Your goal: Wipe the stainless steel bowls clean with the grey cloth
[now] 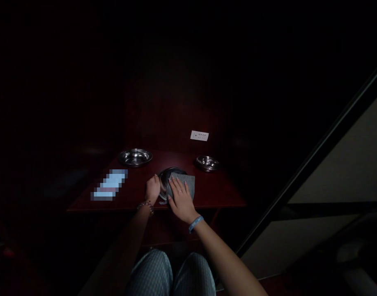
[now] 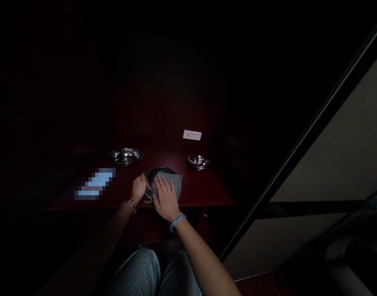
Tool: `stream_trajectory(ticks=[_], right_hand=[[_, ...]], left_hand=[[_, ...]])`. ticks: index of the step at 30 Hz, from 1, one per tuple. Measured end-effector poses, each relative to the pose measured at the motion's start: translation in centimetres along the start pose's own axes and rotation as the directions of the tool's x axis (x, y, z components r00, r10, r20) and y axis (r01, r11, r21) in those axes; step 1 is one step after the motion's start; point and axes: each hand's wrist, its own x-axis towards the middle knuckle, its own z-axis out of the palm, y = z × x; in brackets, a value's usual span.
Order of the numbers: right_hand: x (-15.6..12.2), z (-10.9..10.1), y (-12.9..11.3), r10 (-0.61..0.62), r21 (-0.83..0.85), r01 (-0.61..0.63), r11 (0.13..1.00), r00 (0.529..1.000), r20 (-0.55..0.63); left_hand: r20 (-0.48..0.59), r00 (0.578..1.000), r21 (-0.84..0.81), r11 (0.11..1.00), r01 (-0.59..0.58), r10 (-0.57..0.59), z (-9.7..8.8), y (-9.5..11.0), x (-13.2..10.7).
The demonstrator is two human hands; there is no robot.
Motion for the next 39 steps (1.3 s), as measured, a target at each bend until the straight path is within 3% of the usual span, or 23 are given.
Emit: stream_trajectory(ticks=[14, 24, 33, 39], right_hand=[[0.8, 0.6, -0.6, -0.044, -0.026, 0.044, 0.999, 0.999, 0.002], [1.9, -0.2, -0.8, -0.145, -0.118, 0.149, 0.982, 0.988, 0.047], [-1.2, -0.3, 2.7, -0.055, -0.023, 0.055, 0.998, 0.998, 0.001], [0.2, -0.2, 6.3, 0.06, 0.182, -0.057, 0.982, 0.998, -0.014]], left_hand=[[0.008, 1.0, -0.018, 1.0, 0.003, -0.003, 0.1, -0.3, 0.1], [0.019, 1.0, -0.079, 0.997, -0.01, 0.011, 0.6, -0.6, 0.2], [0.004, 1.0, -0.039, 0.999, 0.018, -0.018, 0.6, 0.2, 0.1], [0.008, 0.999, -0.062, 0.997, 0.041, -0.04, 0.6, 0.2, 0.0]])
